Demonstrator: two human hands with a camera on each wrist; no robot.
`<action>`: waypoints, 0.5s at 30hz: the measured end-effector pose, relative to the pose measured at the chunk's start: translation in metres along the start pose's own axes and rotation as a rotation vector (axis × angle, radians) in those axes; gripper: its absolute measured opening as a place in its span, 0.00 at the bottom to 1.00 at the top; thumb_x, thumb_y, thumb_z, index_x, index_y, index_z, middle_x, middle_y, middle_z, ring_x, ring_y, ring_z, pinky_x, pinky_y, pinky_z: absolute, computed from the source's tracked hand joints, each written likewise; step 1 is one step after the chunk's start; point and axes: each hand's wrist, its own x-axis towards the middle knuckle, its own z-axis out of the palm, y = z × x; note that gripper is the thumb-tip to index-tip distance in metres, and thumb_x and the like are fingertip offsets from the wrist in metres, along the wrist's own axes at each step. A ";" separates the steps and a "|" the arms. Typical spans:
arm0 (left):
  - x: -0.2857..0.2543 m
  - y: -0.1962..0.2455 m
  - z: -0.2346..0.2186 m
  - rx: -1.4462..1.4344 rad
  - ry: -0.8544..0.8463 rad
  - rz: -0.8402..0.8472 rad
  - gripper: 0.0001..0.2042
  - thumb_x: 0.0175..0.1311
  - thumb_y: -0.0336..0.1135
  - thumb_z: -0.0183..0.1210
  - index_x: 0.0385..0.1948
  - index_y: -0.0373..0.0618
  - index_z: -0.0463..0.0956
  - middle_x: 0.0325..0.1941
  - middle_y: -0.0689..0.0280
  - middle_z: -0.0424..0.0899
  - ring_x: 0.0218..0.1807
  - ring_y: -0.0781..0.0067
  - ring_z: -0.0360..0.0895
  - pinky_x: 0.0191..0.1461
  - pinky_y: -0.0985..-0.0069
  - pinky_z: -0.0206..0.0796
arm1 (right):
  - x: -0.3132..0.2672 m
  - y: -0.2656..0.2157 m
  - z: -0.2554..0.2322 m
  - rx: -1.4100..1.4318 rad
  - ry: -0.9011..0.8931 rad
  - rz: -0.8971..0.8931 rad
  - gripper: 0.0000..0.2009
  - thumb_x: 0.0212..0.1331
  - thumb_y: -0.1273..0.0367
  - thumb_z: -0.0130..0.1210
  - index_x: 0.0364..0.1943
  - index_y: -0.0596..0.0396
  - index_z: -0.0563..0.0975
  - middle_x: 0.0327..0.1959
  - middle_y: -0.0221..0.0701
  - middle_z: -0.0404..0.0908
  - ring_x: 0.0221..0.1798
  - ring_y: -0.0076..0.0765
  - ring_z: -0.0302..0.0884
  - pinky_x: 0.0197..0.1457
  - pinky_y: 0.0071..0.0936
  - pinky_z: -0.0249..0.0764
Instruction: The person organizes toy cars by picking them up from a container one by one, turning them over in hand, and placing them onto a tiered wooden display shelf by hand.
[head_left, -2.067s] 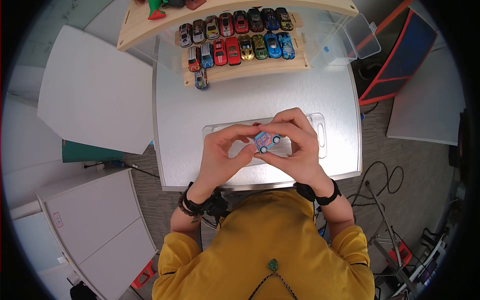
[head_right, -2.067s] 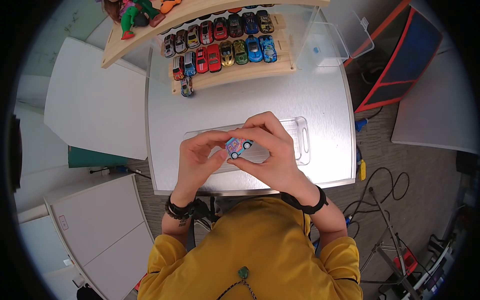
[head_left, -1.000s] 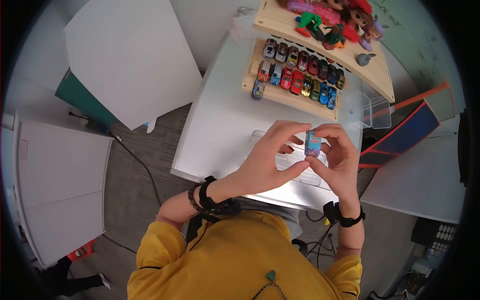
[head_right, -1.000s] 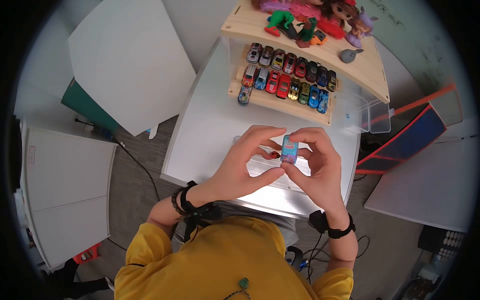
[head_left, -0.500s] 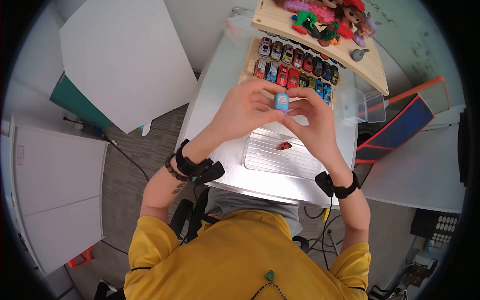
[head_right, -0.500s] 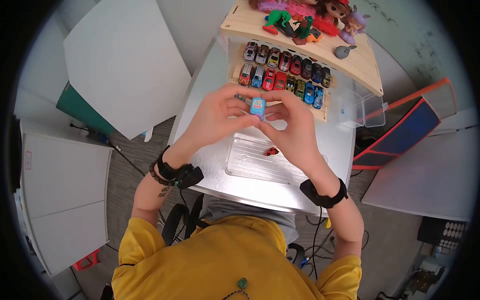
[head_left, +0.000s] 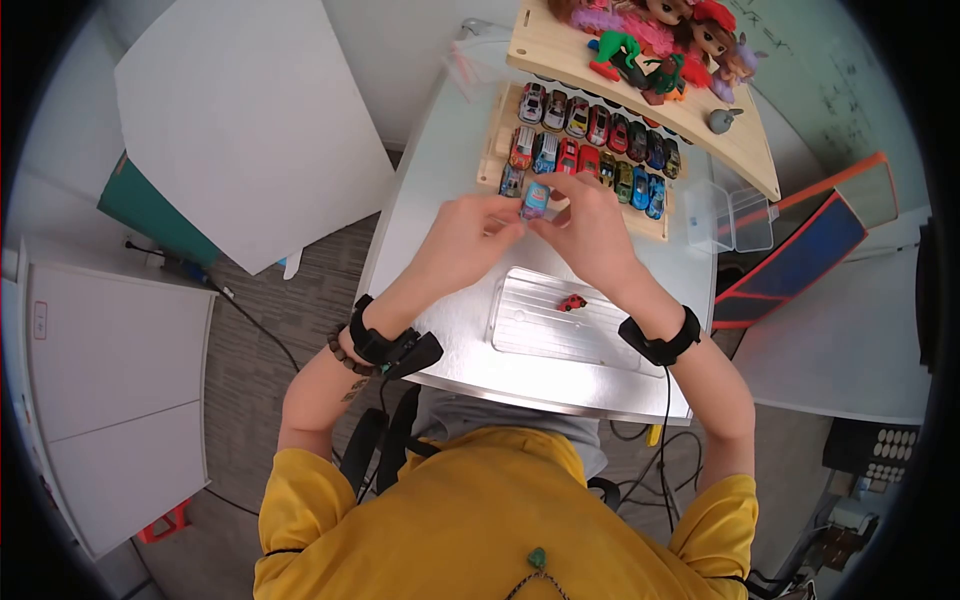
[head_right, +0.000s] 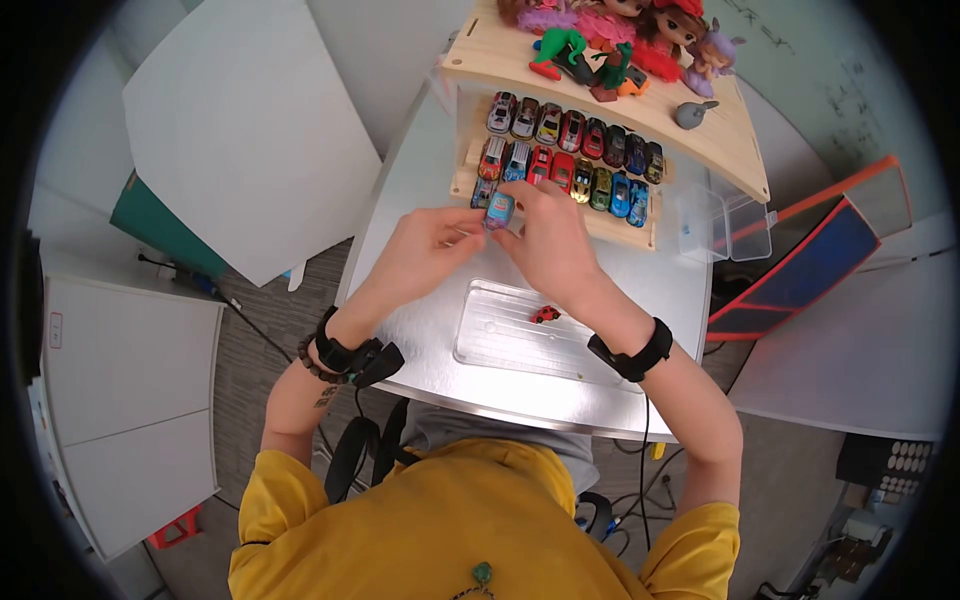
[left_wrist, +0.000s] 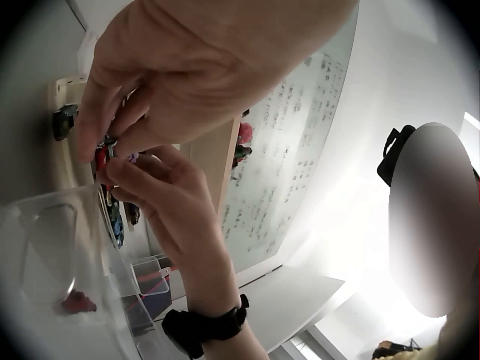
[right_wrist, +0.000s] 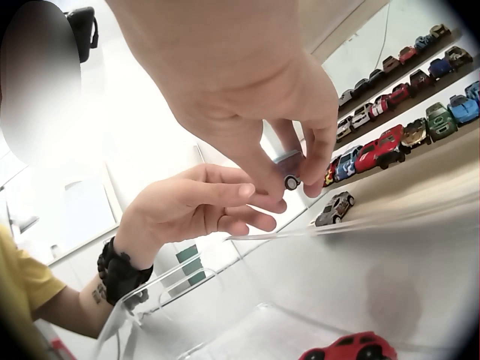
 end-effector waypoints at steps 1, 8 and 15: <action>0.002 -0.005 0.002 0.000 0.002 0.000 0.16 0.70 0.30 0.63 0.55 0.32 0.82 0.46 0.58 0.91 0.45 0.71 0.89 0.50 0.73 0.79 | 0.000 0.000 0.001 0.000 -0.001 -0.002 0.22 0.50 0.77 0.69 0.53 0.63 0.82 0.43 0.49 0.84 0.41 0.48 0.89 0.45 0.37 0.84; 0.009 -0.015 0.011 0.051 -0.091 0.005 0.18 0.70 0.27 0.60 0.60 0.31 0.78 0.49 0.54 0.90 0.46 0.67 0.88 0.52 0.71 0.79 | 0.004 0.007 0.003 0.009 -0.031 0.027 0.20 0.50 0.78 0.66 0.52 0.65 0.83 0.34 0.54 0.85 0.40 0.56 0.87 0.46 0.43 0.82; 0.014 -0.015 0.011 0.118 -0.152 0.031 0.20 0.69 0.28 0.59 0.61 0.29 0.75 0.52 0.50 0.89 0.50 0.61 0.89 0.55 0.68 0.78 | 0.008 0.016 0.007 -0.099 -0.080 -0.079 0.19 0.52 0.79 0.63 0.51 0.65 0.81 0.37 0.55 0.85 0.45 0.62 0.85 0.50 0.49 0.80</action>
